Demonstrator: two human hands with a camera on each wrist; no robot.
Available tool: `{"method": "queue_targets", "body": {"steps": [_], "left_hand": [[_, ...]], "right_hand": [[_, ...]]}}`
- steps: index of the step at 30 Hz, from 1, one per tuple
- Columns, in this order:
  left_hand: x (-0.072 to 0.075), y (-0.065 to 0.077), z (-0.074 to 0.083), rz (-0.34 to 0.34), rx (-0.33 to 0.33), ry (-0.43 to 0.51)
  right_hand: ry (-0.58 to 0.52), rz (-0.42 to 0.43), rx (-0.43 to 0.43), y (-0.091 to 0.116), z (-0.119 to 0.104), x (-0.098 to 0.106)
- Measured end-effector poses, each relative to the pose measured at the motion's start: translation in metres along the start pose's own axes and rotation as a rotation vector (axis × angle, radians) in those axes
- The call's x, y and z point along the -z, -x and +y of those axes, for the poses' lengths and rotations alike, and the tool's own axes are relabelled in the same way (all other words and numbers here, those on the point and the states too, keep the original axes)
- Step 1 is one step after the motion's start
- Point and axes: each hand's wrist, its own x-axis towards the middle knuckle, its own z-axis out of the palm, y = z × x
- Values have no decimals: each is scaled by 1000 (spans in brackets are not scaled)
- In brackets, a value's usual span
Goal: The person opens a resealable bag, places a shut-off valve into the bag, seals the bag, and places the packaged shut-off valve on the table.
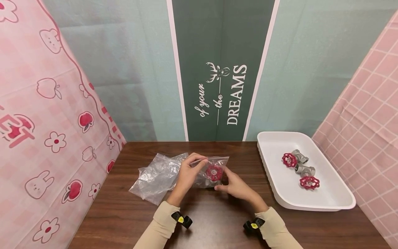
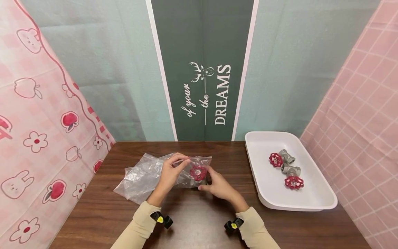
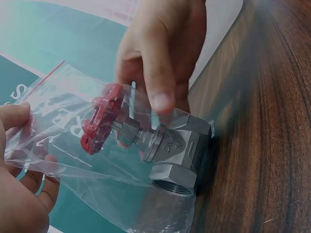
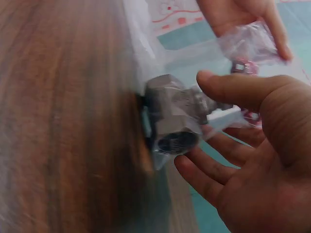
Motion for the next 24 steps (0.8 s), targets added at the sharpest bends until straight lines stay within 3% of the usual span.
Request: {"method": "queue_targets", "body": {"steps": [6,10,16,24], "left_hand": [[1,0,-3,-2,-6,-2],[2,1,-6,-15,15,-3],[9,6,-12,-78,93,27],[23,18,-27,-196,203,-60]], "right_hand": [[44,67,47,-1,5,-11],[52,99,34,-2,4,-14],[48,108,33,-2,6,-15],[25,120,39,-2,8,-16]]}}
